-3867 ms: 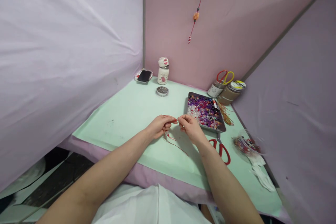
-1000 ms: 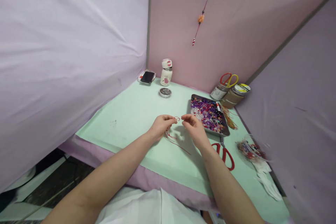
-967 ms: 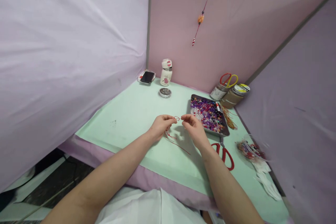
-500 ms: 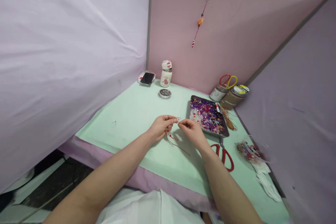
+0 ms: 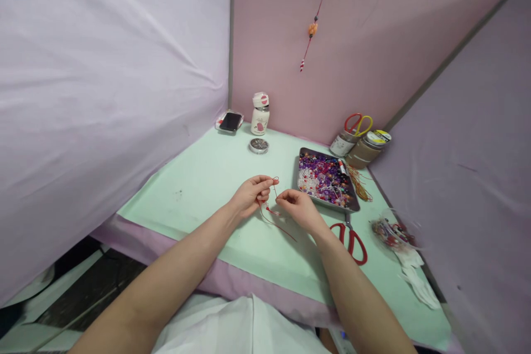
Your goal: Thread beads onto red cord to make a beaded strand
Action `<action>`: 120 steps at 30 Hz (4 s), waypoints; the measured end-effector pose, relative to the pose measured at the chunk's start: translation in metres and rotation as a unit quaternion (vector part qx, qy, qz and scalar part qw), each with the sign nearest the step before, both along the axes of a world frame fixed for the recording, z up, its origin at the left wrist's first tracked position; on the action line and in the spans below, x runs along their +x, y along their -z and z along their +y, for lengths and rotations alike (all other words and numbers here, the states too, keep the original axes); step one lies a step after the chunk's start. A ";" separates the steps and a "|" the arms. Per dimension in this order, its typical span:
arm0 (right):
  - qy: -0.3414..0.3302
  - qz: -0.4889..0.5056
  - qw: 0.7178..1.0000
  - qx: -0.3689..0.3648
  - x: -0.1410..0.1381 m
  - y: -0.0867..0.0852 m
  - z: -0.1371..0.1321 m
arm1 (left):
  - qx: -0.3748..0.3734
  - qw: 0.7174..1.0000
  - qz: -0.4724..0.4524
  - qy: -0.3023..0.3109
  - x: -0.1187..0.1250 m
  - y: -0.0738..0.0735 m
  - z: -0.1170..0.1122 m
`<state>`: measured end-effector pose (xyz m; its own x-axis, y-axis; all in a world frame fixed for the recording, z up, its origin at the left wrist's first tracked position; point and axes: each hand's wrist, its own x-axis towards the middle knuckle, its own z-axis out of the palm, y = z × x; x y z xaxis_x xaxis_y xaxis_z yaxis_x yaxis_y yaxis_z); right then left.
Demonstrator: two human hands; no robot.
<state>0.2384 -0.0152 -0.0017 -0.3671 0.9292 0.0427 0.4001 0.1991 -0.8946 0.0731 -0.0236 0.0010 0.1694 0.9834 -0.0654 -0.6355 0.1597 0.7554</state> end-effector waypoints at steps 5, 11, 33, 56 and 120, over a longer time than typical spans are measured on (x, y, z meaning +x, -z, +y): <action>0.018 0.034 0.999 0.031 -0.001 -0.005 -0.001 | 0.019 1.000 0.021 -0.007 0.002 0.000 -0.002; 0.051 0.143 0.986 0.073 -0.005 -0.012 -0.002 | 0.049 0.989 0.137 -0.002 0.009 0.000 -0.007; 0.074 0.107 0.985 0.113 -0.004 -0.009 -0.003 | 0.016 0.989 0.125 0.075 0.010 -0.005 -0.010; 0.040 0.014 0.922 0.386 -0.012 -0.004 -0.009 | 0.011 0.995 0.097 -0.022 0.009 0.004 -0.002; 0.003 0.284 0.936 -0.206 0.004 -0.022 0.000 | 0.188 0.936 0.297 -0.025 0.013 -0.007 -0.016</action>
<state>0.2424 -0.0155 0.0198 -0.3883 0.9117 -0.1341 -0.1631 -0.2113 -0.9637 0.0863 -0.0396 0.0076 0.1664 0.9615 0.2188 -0.0847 -0.2071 0.9746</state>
